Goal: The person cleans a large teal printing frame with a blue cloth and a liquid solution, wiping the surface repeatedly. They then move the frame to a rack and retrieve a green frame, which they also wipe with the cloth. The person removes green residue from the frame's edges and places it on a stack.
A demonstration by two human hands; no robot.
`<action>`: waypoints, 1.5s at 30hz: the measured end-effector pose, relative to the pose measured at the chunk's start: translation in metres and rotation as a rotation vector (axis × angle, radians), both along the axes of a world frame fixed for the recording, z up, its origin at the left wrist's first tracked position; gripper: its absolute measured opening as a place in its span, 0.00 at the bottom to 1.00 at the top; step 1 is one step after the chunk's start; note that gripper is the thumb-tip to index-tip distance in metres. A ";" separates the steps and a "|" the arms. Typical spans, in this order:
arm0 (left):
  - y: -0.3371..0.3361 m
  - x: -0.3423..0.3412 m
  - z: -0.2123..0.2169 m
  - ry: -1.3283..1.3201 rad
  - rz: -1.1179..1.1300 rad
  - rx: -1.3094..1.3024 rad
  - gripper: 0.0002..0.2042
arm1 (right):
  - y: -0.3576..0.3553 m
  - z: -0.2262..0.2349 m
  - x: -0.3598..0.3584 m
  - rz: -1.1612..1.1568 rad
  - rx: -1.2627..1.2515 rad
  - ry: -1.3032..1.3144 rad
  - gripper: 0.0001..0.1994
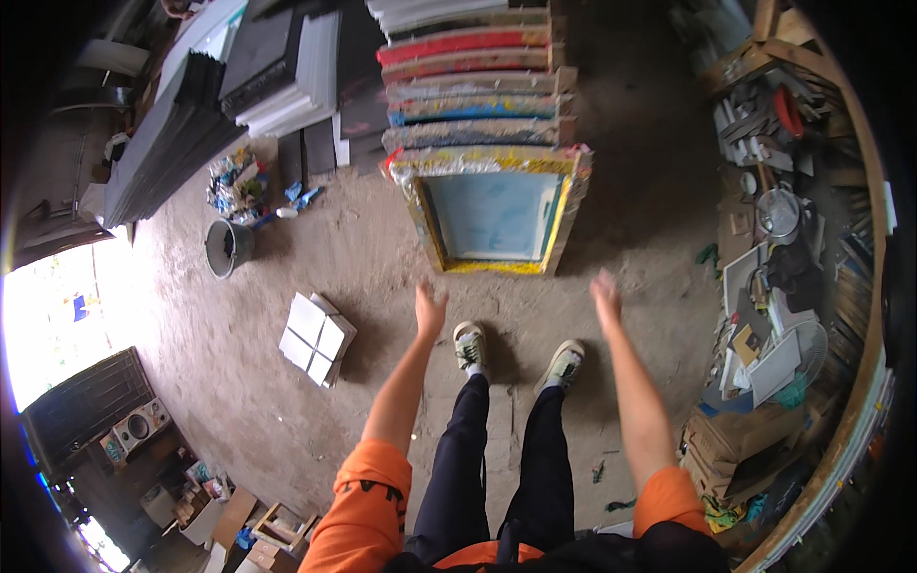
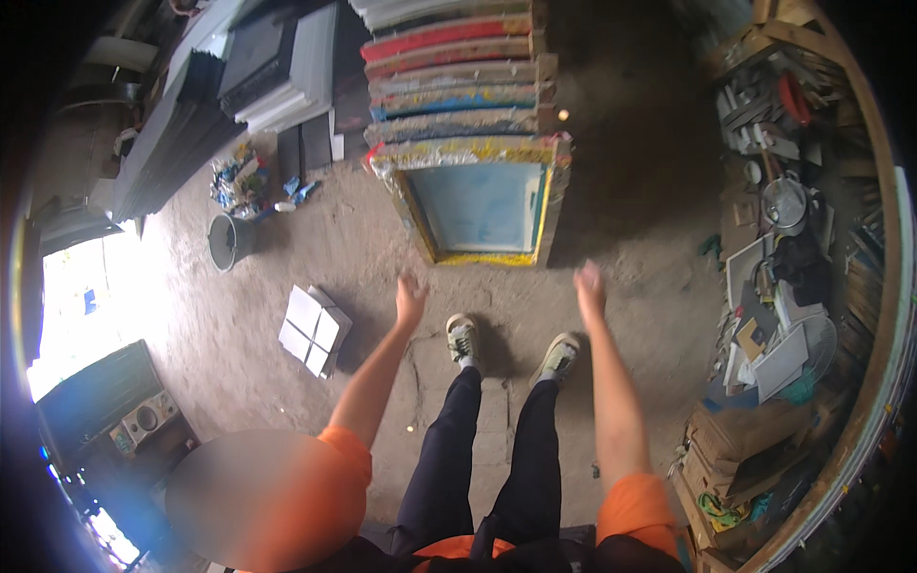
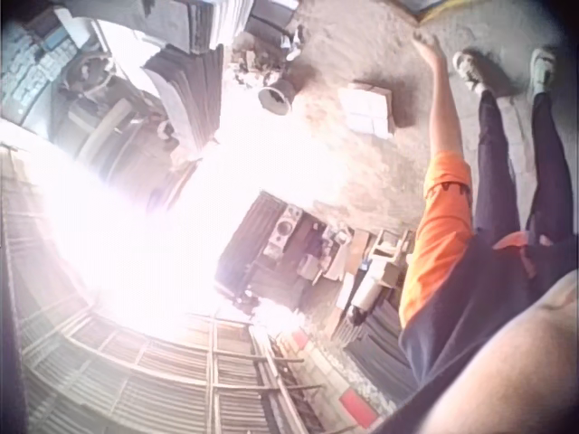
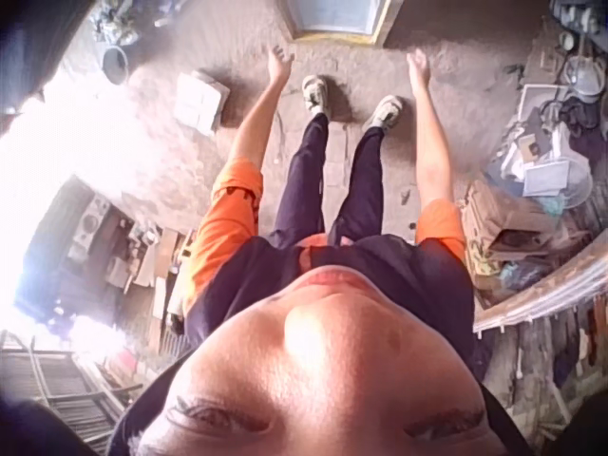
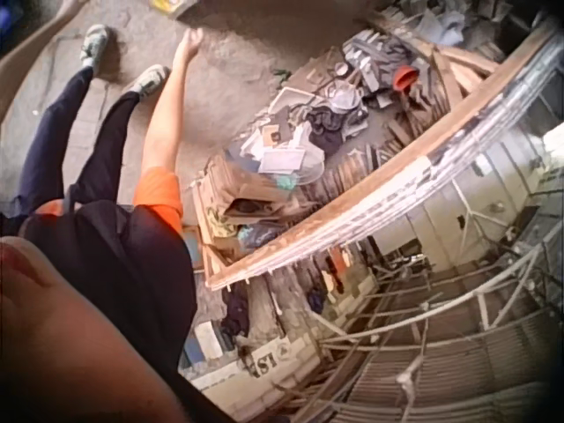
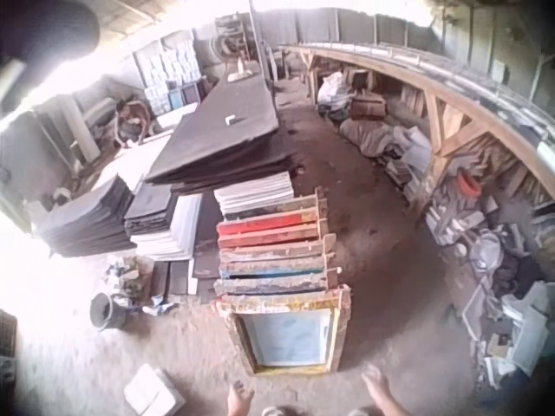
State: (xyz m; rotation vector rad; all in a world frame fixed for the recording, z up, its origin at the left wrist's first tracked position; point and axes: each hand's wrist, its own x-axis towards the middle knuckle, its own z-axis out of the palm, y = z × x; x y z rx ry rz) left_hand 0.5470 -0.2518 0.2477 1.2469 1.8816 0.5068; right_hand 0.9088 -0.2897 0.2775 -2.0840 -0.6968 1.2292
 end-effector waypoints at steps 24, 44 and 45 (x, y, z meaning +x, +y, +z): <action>-0.107 0.134 0.223 -0.050 -0.034 -0.074 0.14 | -0.239 0.150 0.255 -0.064 -0.166 -0.063 0.10; 0.230 0.369 0.232 -0.128 -0.452 -0.126 0.19 | 0.111 0.239 0.402 -0.135 0.008 -0.009 0.10; 0.252 0.403 0.237 -0.177 -0.521 -0.120 0.19 | 0.103 0.224 0.425 -0.153 0.048 0.069 0.11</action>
